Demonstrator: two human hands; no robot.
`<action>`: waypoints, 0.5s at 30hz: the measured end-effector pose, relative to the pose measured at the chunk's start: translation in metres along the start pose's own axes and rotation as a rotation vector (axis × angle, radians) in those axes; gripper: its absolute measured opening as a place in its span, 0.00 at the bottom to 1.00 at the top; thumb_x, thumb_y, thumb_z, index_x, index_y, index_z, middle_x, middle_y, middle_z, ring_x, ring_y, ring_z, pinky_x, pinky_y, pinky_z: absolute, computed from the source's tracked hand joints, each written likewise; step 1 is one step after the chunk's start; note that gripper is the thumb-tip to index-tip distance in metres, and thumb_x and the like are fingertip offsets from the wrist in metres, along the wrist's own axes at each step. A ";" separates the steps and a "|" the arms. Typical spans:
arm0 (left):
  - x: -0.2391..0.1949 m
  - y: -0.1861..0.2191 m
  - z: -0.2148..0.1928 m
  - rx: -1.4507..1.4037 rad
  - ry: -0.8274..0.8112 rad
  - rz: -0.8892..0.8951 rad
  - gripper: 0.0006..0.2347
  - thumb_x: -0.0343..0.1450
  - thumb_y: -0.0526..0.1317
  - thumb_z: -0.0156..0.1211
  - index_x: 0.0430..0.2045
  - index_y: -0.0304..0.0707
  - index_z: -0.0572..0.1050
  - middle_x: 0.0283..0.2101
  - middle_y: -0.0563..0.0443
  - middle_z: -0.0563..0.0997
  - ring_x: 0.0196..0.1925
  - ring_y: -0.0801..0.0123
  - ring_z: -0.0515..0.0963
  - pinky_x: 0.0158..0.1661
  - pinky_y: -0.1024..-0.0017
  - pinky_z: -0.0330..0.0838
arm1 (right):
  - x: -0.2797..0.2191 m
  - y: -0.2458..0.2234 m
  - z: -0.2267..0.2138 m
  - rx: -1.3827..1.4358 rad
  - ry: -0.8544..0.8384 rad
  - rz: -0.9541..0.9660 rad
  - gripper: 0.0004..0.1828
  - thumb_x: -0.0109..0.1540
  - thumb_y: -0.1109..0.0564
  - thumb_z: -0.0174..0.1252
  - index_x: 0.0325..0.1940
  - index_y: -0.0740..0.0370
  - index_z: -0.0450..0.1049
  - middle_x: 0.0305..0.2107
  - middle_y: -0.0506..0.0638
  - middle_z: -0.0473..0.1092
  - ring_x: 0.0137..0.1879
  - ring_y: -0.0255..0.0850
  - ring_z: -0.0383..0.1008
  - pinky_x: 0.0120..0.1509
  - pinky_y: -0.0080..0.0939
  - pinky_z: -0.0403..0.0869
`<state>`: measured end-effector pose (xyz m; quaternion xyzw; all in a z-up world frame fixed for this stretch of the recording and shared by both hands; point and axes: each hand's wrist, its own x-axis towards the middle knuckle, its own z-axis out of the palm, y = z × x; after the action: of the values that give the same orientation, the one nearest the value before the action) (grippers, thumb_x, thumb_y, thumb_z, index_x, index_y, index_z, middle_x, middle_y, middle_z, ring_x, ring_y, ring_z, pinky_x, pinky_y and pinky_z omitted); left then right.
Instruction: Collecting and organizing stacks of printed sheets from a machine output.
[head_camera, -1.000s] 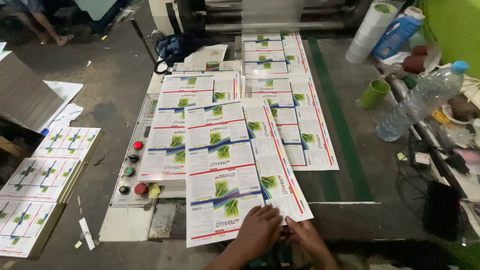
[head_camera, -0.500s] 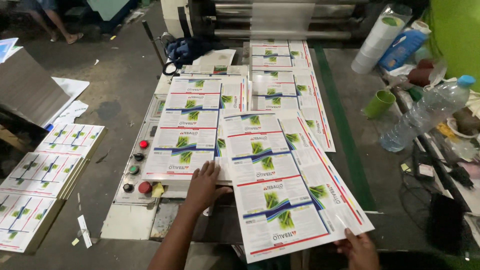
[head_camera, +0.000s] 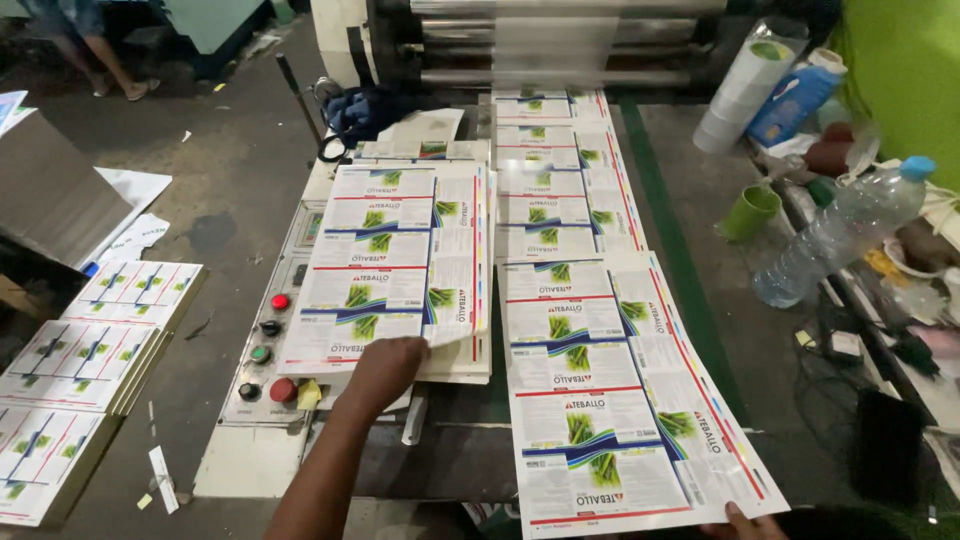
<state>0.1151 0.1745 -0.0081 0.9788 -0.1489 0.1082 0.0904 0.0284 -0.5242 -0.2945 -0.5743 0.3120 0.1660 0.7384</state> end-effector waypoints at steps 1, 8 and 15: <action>0.001 0.006 -0.012 -0.001 -0.008 0.004 0.02 0.69 0.36 0.58 0.27 0.42 0.77 0.28 0.46 0.81 0.32 0.51 0.82 0.34 0.55 0.75 | -0.018 -0.007 0.015 0.004 0.004 0.006 0.35 0.66 0.62 0.47 0.77 0.48 0.49 0.54 0.61 0.72 0.47 0.51 0.81 0.47 0.56 0.82; -0.022 0.069 -0.062 -0.079 0.476 -0.152 0.03 0.71 0.37 0.60 0.29 0.38 0.77 0.28 0.45 0.81 0.31 0.51 0.82 0.32 0.56 0.75 | -0.097 -0.011 0.090 -0.085 0.213 -0.137 0.22 0.71 0.57 0.50 0.69 0.66 0.65 0.44 0.64 0.75 0.42 0.52 0.79 0.37 0.51 0.75; -0.050 0.094 -0.030 -0.199 0.247 -0.286 0.04 0.70 0.39 0.62 0.32 0.40 0.79 0.29 0.45 0.83 0.33 0.50 0.82 0.32 0.54 0.75 | -0.094 -0.039 0.153 -0.051 0.053 -0.237 0.21 0.70 0.54 0.51 0.65 0.67 0.67 0.44 0.61 0.77 0.43 0.51 0.80 0.37 0.47 0.75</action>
<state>0.0337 0.1060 0.0228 0.9555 -0.0062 0.1981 0.2185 0.0230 -0.3792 -0.1818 -0.6298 0.2571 0.0702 0.7296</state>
